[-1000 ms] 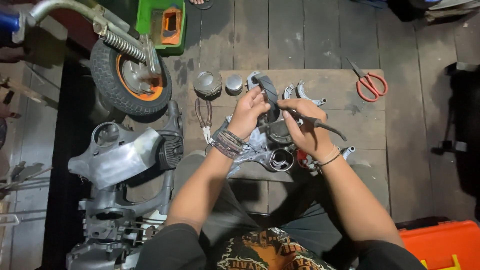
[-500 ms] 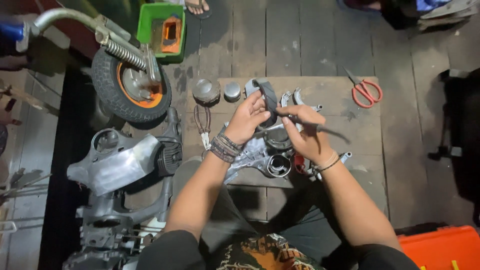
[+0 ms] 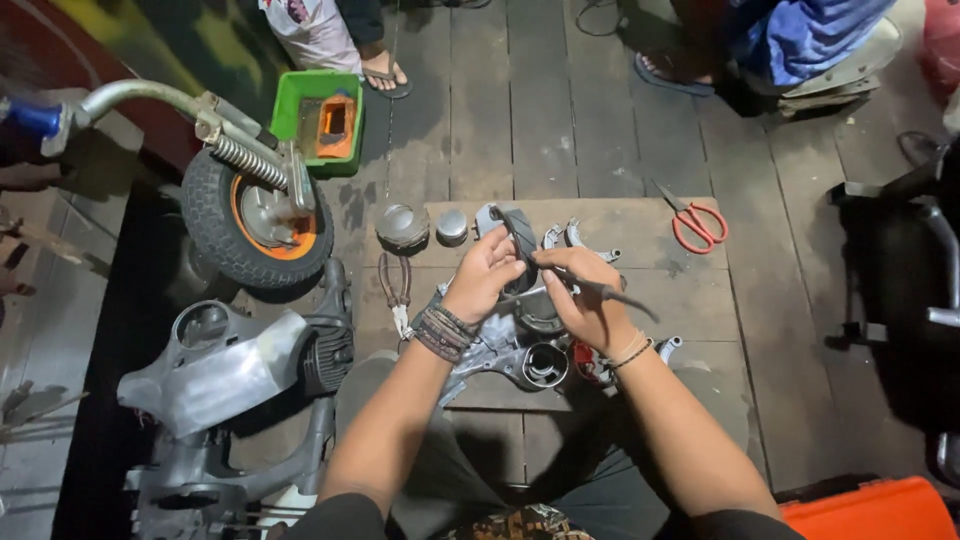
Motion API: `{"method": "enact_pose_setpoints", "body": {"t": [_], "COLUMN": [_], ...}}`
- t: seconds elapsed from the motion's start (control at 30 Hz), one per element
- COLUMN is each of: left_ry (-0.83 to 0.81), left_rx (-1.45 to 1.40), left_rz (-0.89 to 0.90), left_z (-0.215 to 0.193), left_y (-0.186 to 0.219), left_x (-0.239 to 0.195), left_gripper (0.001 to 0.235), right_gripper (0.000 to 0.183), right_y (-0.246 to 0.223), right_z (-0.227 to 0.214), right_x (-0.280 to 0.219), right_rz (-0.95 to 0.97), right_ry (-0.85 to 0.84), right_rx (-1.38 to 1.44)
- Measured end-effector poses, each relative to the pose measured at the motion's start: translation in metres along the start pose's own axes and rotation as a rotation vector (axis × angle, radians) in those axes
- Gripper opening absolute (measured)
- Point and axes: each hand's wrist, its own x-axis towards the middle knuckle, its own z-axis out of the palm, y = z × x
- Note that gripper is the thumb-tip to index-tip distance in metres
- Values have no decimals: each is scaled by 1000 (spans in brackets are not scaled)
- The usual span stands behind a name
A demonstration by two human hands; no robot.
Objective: Cleaning and detailing motorcycle engine components using a handheld power tool.
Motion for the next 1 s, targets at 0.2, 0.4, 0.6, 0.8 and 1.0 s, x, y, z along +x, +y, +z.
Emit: {"method": "enact_pose_setpoints", "body": {"t": [0.2, 0.4, 0.6, 0.8, 1.0], "left_ry": [33, 33, 62, 53, 65], "left_rx": [28, 81, 64, 129, 102], "left_rz": [20, 1, -49, -52, -51], "left_z": [-1, 1, 11, 3, 3], "left_y": [-6, -17, -1, -19, -13], "left_x": [1, -2, 0, 0, 1], "left_gripper": [69, 71, 68, 71, 70], "right_gripper": [11, 11, 14, 14, 14], "right_y": [-2, 4, 2, 7, 2], "right_z": [-3, -2, -4, -2, -1], "right_x": [1, -1, 1, -1, 2], "right_rz": [-13, 22, -35, 20, -38], "right_ry": [15, -32, 12, -34, 18], "right_rx": [10, 21, 20, 34, 31]}}
